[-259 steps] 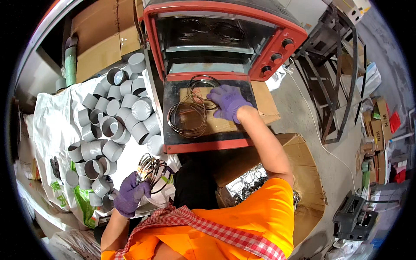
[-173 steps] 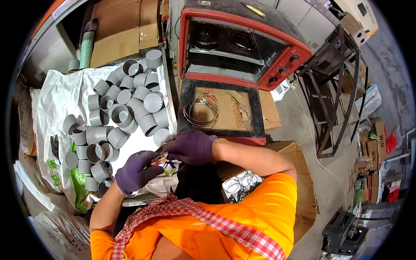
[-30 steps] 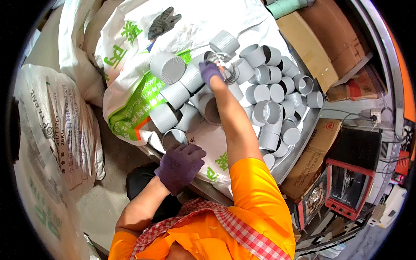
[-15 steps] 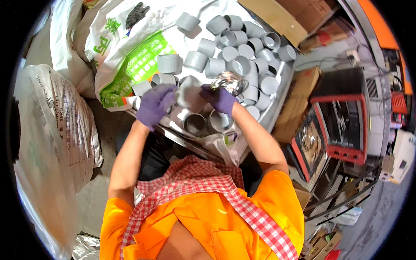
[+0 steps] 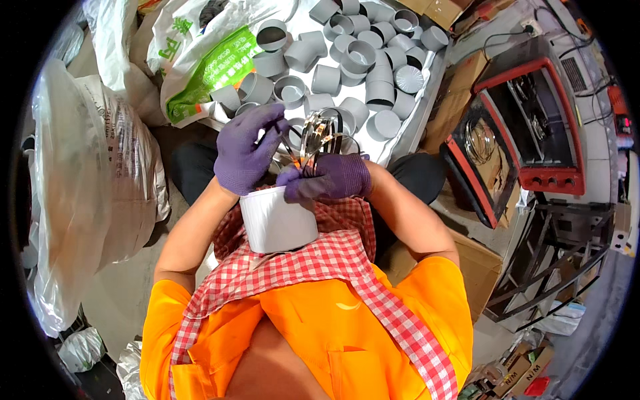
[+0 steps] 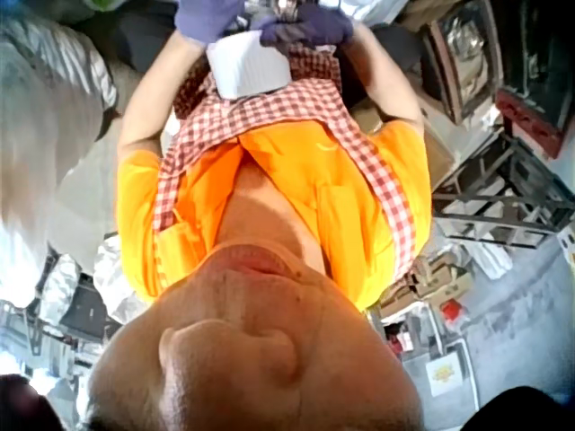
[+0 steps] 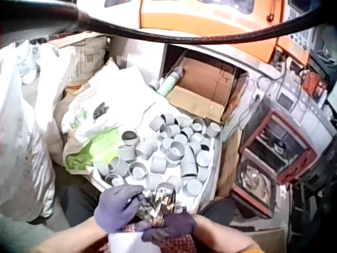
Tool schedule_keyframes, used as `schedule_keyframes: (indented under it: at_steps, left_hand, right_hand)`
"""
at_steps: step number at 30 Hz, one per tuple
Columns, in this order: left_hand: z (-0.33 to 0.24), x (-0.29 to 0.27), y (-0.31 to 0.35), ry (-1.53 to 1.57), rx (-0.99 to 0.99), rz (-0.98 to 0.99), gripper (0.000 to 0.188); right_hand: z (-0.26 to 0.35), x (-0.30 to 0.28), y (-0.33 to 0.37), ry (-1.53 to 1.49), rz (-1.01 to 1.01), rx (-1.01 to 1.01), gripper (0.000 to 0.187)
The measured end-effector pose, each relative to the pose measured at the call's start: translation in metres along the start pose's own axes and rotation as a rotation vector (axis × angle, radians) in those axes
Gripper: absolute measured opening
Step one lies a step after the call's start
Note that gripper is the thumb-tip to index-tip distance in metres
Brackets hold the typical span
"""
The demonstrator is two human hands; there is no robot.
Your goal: The person, wearing gloves, attaches a metal ring to a cylindrical component, then places the assembly into an oven and later removes items from the oven.
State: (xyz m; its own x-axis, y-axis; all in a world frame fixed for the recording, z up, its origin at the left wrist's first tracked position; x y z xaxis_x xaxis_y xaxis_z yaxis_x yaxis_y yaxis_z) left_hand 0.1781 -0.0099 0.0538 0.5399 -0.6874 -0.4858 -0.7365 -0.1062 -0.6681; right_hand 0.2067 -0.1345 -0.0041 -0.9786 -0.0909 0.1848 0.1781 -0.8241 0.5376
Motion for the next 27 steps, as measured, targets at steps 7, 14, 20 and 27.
schedule_keyframes:
  at_steps: [7, 14, 20, 27]
  left_hand:
    - [0.008, -0.011, 0.071, 0.46, -0.346, 0.17, 0.034]
    - [-0.035, 0.002, 0.109, 0.232, 0.046, 0.492, 0.04]
    - [-0.005, 0.017, 0.125, 0.328, -0.273, 0.237, 0.02]
    - [-0.008, 0.063, 0.159, 1.573, -1.214, 0.002, 0.051]
  right_hand:
    - [-0.028, 0.009, 0.004, -0.148, -0.298, -0.283, 0.017]
    - [-0.024, 0.028, 0.025, 0.451, -0.534, -0.425, 0.021]
    - [-0.023, 0.016, 0.029, 0.541, -0.672, -0.327, 0.018]
    - [-0.033, 0.014, 0.034, 0.516, -0.775, -0.466, 0.023]
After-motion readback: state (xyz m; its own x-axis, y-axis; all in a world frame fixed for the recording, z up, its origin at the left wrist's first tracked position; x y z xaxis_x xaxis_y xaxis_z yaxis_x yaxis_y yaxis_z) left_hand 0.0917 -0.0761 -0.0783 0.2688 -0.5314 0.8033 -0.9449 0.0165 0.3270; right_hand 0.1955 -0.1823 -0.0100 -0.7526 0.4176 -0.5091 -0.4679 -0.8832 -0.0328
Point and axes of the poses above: each hand's wrist, its own y-axis away from the middle knuckle, its own x-axis out of the palm, z = x × y, the point moved 7 cm from there along -y, towards the middle knuckle, and after that the axes turned 14 degrees about x, right-handed, at the moved point
